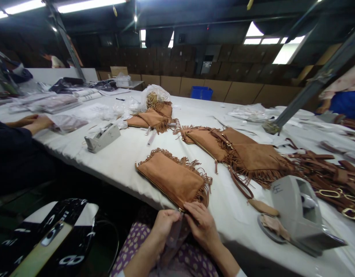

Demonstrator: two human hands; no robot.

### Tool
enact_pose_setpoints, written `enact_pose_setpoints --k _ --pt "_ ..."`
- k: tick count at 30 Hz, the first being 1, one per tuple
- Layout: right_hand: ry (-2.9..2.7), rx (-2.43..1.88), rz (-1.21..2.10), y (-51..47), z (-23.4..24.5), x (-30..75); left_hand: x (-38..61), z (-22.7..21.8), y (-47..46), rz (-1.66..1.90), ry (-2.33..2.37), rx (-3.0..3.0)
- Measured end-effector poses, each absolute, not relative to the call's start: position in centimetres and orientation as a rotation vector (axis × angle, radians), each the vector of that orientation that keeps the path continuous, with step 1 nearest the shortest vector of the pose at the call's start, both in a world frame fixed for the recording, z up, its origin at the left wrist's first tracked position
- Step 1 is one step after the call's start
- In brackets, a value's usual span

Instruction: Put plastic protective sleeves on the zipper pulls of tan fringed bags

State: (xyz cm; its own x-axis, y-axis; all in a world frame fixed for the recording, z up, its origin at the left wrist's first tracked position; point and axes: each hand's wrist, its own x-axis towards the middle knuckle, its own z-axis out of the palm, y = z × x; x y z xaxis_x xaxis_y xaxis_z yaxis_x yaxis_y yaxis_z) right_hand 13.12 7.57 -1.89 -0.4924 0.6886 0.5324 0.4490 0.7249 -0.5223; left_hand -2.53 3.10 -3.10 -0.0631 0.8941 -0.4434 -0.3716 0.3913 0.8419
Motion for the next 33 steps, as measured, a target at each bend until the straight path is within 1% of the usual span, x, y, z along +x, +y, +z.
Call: enact_pose_setpoints --k 3,6,9,12,18,20,24,29,33 --pt "-2.007 -0.975 0.498 6.3 -0.8 13.2 -2.7 -3.1 3.3 1.152 1.234 0.491" --pt "-1.778 -1.218 0.635 4.7 -0.2 12.9 -2.6 -3.2 3.3 1.165 1.275 0.471" --pt "-1.662 -1.411 1.028 3.8 -0.4 12.1 -2.6 -3.6 3.3 1.198 1.328 0.506" --pt "-1.59 -1.423 1.392 4.0 -1.1 10.7 -2.8 -3.7 3.2 1.245 1.381 0.601" --pt "-1.232 -1.473 1.681 4.7 -2.2 8.7 -3.5 -3.3 3.1 1.28 1.429 0.821" --pt "-1.113 -1.469 1.732 4.7 -2.3 8.5 -3.7 -3.3 3.1 1.285 1.438 0.855" --pt "-0.926 -1.46 1.732 4.5 -2.2 8.1 -3.7 -4.1 2.5 1.317 1.456 0.804" --pt "-0.854 -1.443 1.73 4.4 -2.1 7.7 -2.8 -4.5 1.4 1.237 1.142 0.588" --pt "-0.805 -1.406 1.778 4.4 -1.8 7.9 -2.3 -3.8 1.1 1.299 1.188 0.475"
